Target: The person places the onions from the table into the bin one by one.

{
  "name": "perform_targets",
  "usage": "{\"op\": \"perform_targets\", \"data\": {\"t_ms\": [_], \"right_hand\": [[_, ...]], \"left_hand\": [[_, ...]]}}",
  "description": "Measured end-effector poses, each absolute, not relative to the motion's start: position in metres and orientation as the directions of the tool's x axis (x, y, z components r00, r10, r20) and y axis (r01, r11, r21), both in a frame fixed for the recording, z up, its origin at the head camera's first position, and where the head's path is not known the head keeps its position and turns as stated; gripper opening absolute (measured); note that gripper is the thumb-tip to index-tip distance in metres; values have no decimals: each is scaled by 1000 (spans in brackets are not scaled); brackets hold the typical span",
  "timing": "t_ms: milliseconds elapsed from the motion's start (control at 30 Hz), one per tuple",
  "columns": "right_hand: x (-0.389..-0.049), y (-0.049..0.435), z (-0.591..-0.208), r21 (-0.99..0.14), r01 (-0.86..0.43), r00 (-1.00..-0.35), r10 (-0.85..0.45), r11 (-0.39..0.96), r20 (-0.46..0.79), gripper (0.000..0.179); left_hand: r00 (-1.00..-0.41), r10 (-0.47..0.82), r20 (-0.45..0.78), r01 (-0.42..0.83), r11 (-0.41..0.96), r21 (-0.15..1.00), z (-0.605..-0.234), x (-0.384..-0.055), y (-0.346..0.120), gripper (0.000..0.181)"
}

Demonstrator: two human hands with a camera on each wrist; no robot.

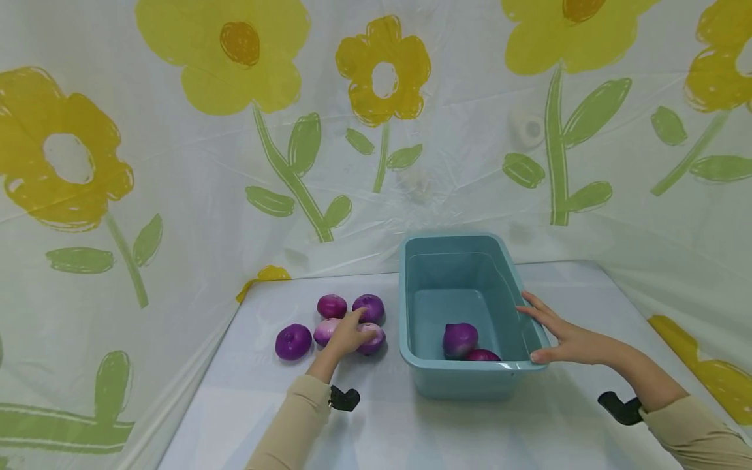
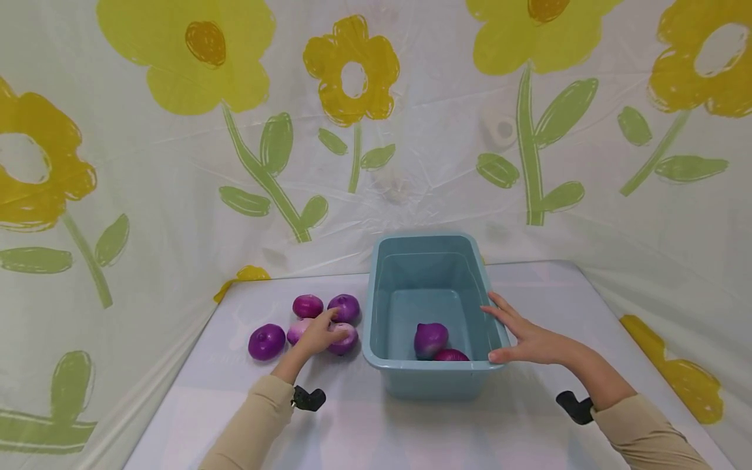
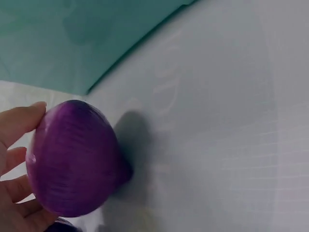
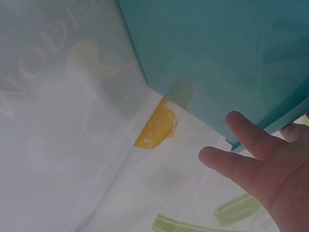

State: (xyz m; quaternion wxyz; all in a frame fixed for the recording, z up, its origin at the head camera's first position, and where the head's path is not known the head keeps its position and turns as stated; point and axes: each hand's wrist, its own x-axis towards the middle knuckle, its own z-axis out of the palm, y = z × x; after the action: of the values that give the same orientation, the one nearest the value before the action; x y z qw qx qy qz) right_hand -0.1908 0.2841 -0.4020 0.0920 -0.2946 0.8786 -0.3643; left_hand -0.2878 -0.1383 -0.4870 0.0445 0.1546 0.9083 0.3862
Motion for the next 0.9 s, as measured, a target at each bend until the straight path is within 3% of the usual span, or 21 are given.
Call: {"op": "perform_targets", "data": {"t_ms": [300,567,900], "right_hand": [[-191,284,-403,-703,-441,-811,-583,557,47,76],[-192,286,-406,-707,-441,-813,-579,553,54,76],[-190,284,-402,-703,-442,-812,-581,557,51,76]], "left_hand": [[-923,385,2,267,638,722,-507,-282,-138,51],[-898,429,-99,230,650,725,-507,-274,-142,78],[-896,442,-46,283,648,707,-501,-276,-153,78]]}}
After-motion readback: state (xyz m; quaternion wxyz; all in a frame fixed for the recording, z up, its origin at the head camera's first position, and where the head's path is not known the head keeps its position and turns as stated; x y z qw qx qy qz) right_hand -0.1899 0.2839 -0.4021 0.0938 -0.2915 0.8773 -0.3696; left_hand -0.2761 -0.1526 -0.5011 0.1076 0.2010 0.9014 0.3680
